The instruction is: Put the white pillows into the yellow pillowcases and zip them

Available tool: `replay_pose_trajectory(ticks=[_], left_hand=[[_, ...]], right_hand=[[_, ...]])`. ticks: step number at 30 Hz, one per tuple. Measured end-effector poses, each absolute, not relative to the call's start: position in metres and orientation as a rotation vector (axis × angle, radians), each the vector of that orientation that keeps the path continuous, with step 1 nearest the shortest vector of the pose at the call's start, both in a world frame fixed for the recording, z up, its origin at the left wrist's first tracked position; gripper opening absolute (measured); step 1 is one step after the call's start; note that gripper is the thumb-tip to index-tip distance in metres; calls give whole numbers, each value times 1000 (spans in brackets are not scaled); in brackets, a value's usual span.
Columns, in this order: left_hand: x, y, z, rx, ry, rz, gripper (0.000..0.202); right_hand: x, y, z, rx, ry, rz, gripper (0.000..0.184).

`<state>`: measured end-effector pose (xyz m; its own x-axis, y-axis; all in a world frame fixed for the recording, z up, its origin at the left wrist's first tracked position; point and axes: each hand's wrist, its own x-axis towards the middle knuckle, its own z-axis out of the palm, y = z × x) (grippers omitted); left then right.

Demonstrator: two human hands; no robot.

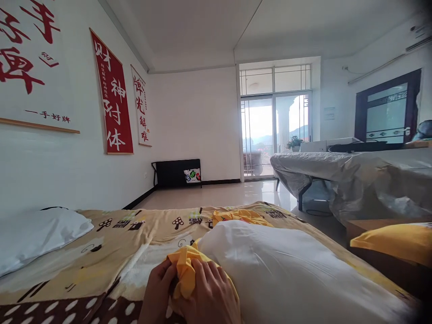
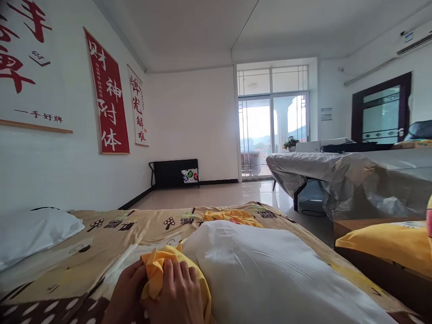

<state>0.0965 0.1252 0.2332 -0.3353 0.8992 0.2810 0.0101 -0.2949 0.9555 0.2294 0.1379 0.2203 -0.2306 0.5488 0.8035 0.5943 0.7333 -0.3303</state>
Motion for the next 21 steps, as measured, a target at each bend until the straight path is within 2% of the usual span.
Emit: replay_pose_trajectory(ticks=[5, 10, 14, 16, 19, 21], left_hand=[[88, 133, 223, 1164, 1170, 1625, 36], [87, 136, 222, 1285, 1031, 1557, 33], [98, 136, 222, 1407, 1132, 1625, 36], [104, 136, 219, 1401, 1182, 1635, 43], [108, 135, 215, 1431, 1296, 1572, 53], [107, 131, 215, 1491, 1392, 1526, 55]], right_hand=[[229, 148, 224, -866, -1933, 312, 28], [236, 158, 231, -845, -1833, 502, 4], [243, 167, 231, -827, -1734, 664, 16], [249, 169, 228, -765, -1748, 841, 20], [263, 172, 222, -629, -1682, 1181, 38], [272, 175, 221, -607, -1597, 1344, 40]])
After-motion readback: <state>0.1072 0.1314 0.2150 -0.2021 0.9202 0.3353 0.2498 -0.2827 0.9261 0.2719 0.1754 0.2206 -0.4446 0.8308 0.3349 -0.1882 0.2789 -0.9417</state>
